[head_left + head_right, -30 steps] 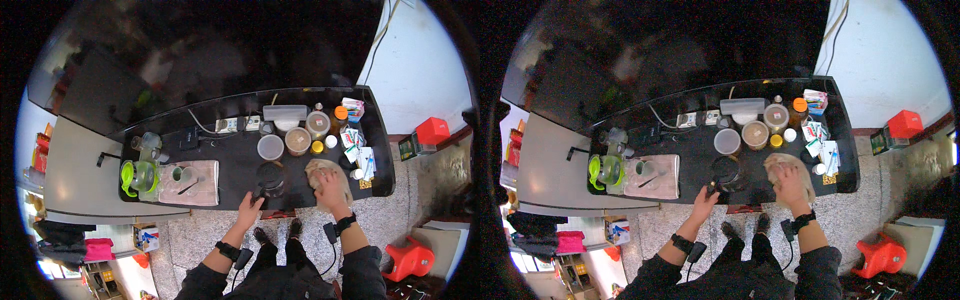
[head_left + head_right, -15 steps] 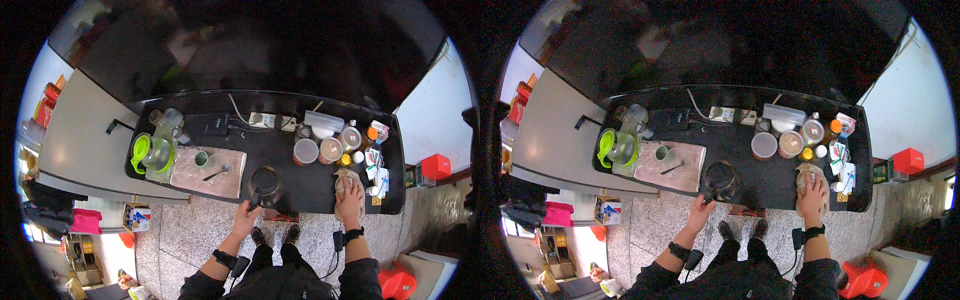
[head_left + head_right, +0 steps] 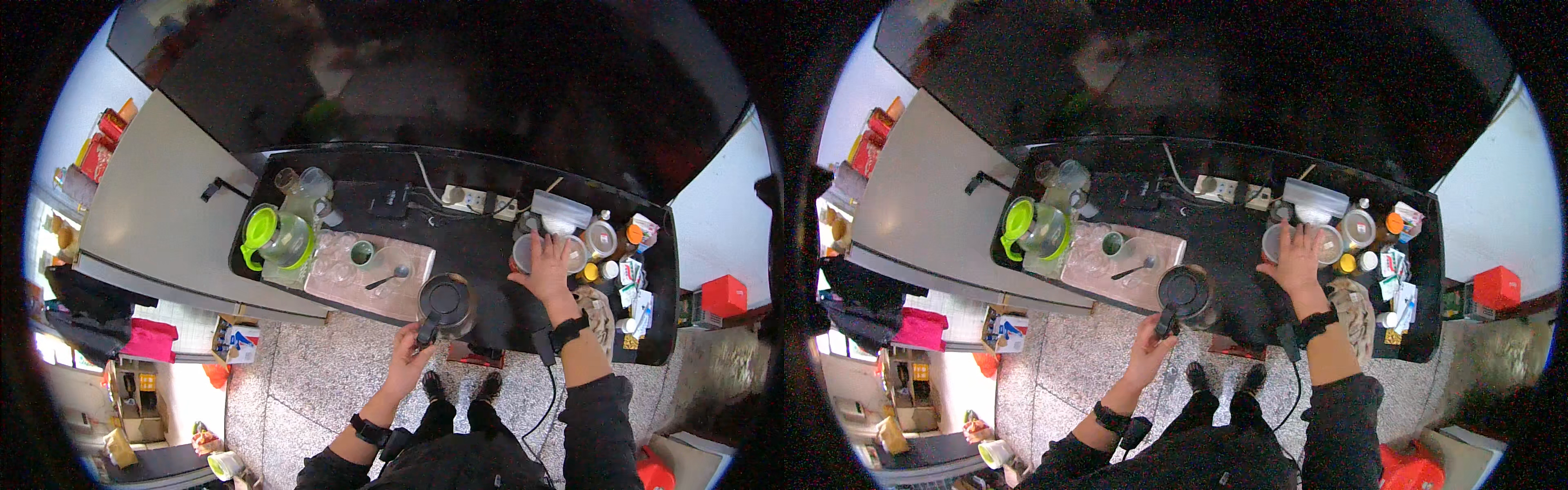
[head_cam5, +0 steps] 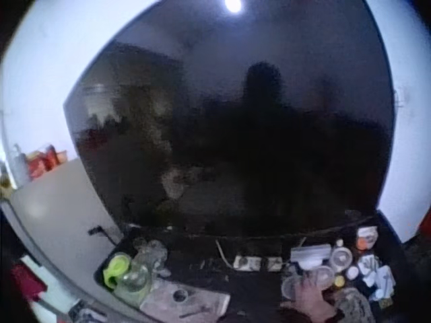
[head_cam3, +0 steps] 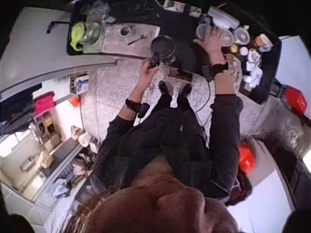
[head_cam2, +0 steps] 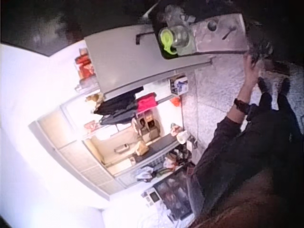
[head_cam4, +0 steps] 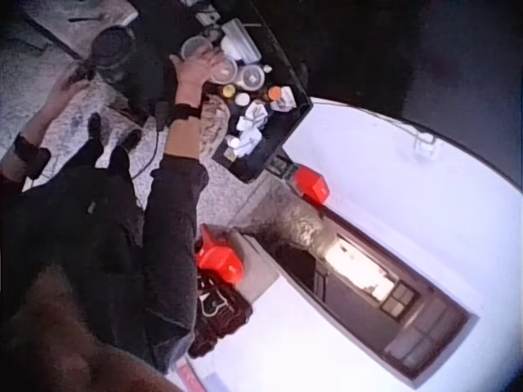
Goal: The person repeatedly moves various containers, jars, and small items between a TV stand and a dining table, picking them up and placing them down multiple times. The person handles plastic containers, jars with lids, and small boxes, shifting them across surfaces without a clear final arrangement.
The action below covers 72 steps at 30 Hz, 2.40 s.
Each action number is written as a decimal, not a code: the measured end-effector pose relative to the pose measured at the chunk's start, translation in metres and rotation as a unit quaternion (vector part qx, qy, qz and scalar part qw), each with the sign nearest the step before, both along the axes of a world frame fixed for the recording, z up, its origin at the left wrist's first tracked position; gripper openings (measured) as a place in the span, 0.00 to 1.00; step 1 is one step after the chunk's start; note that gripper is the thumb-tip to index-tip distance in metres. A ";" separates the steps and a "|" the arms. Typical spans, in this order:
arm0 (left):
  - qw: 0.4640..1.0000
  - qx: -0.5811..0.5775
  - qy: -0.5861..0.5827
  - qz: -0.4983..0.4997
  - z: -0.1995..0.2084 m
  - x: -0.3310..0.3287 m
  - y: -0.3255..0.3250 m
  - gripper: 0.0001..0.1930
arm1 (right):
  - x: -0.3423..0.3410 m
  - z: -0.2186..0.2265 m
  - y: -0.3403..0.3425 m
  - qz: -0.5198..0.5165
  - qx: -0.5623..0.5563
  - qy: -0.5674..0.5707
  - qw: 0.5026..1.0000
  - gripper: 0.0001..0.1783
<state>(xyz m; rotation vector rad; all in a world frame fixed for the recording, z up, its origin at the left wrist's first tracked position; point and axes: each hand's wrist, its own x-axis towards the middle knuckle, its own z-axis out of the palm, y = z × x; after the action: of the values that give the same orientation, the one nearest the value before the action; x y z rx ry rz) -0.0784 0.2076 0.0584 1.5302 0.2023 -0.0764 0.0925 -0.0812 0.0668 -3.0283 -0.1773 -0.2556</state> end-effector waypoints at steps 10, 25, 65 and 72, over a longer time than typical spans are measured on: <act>0.997 0.066 -0.030 0.002 0.019 0.000 0.002 0.11 | -0.016 0.009 0.008 0.036 0.167 -0.061 0.983 0.41; 0.935 -0.013 -0.038 -0.351 0.060 0.029 -0.093 0.23 | -0.339 0.110 -0.082 -0.318 0.195 -0.162 0.913 0.45; 0.204 -0.076 -0.003 -0.976 -0.002 -1.017 -0.158 0.22 | -1.300 0.047 0.418 -0.920 0.011 -0.279 0.274 0.47; 0.176 -0.020 0.063 -0.982 -0.081 -1.208 -0.231 0.20 | -1.462 -0.026 0.325 -0.927 0.016 -0.280 0.247 0.44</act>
<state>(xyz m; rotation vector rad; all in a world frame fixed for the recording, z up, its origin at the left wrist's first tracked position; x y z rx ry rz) -1.2864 -0.0234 -0.0221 0.5753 -1.8291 -2.2302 -1.3698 0.2435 0.0410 -0.9036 2.9365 -1.1329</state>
